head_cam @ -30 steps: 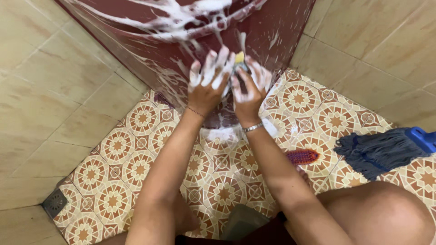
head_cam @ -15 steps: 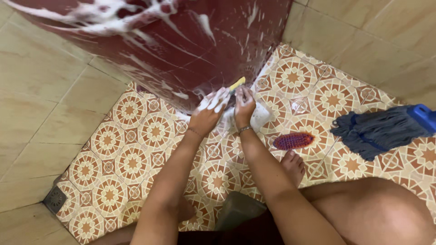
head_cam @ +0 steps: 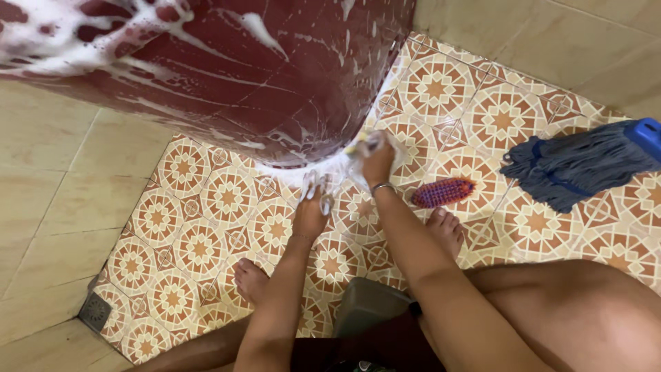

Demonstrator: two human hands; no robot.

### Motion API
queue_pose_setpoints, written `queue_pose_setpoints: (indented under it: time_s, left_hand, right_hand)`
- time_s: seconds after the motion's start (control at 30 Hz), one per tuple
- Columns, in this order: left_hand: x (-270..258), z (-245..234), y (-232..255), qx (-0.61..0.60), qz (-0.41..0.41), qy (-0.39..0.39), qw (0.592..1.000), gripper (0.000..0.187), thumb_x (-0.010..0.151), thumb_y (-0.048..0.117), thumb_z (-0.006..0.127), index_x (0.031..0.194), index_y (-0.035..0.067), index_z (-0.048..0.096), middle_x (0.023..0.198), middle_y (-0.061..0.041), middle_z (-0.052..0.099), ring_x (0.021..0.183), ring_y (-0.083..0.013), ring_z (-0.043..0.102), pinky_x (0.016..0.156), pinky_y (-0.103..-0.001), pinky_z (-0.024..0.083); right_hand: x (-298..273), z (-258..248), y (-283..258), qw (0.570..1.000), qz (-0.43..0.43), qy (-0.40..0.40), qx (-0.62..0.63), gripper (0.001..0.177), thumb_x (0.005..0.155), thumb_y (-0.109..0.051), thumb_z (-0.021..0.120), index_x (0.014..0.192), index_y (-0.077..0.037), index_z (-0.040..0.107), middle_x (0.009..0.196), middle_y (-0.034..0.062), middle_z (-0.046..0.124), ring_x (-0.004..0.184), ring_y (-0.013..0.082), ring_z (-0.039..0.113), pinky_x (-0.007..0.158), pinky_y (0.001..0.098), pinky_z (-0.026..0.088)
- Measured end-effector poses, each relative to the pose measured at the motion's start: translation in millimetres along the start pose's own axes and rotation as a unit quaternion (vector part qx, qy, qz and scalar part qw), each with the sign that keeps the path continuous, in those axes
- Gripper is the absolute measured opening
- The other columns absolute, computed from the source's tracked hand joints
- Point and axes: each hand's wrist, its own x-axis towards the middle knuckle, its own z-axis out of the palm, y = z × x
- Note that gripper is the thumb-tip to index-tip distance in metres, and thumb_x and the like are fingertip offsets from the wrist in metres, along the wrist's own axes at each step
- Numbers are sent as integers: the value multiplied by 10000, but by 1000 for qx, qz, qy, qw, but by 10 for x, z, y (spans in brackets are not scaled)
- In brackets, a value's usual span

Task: The person scrubs the outer surface of a large maroon container with a soapy sponge.

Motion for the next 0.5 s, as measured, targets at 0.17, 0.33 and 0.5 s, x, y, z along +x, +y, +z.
queue_pose_setpoints:
  time_s: [0.17,0.33,0.5]
  left_hand:
    - [-107,-15,27,-43,-75,-48,995,636,830,150,725,1407,18,491,1376,-312,547,1113,-483,619,976,-498,507]
    - [-127,-86,117,-108,-117,-30,987,588,903,163,681,1450,81,481,1408,-284,541,1180,-481,594,1008,-494,497]
    - [-163,-64,145,-119,-24,63,991,639,902,87,662,1503,93,444,1575,-249,360,1334,-499,471,1046,-491,457]
  right_hand:
    - [53,-197,344,973,-5,-68,-221,323,860,-199,741,1117,-23,654,1065,255,682,981,427,666,862,502,536]
    - [-67,25,922,940,-110,-142,-289,354,902,-194,694,1208,-21,651,1198,270,658,1090,441,643,965,491,532]
    - [-224,227,1097,900,-49,-201,-383,452,1031,-68,530,1473,21,503,1166,298,663,1033,443,676,897,496,558]
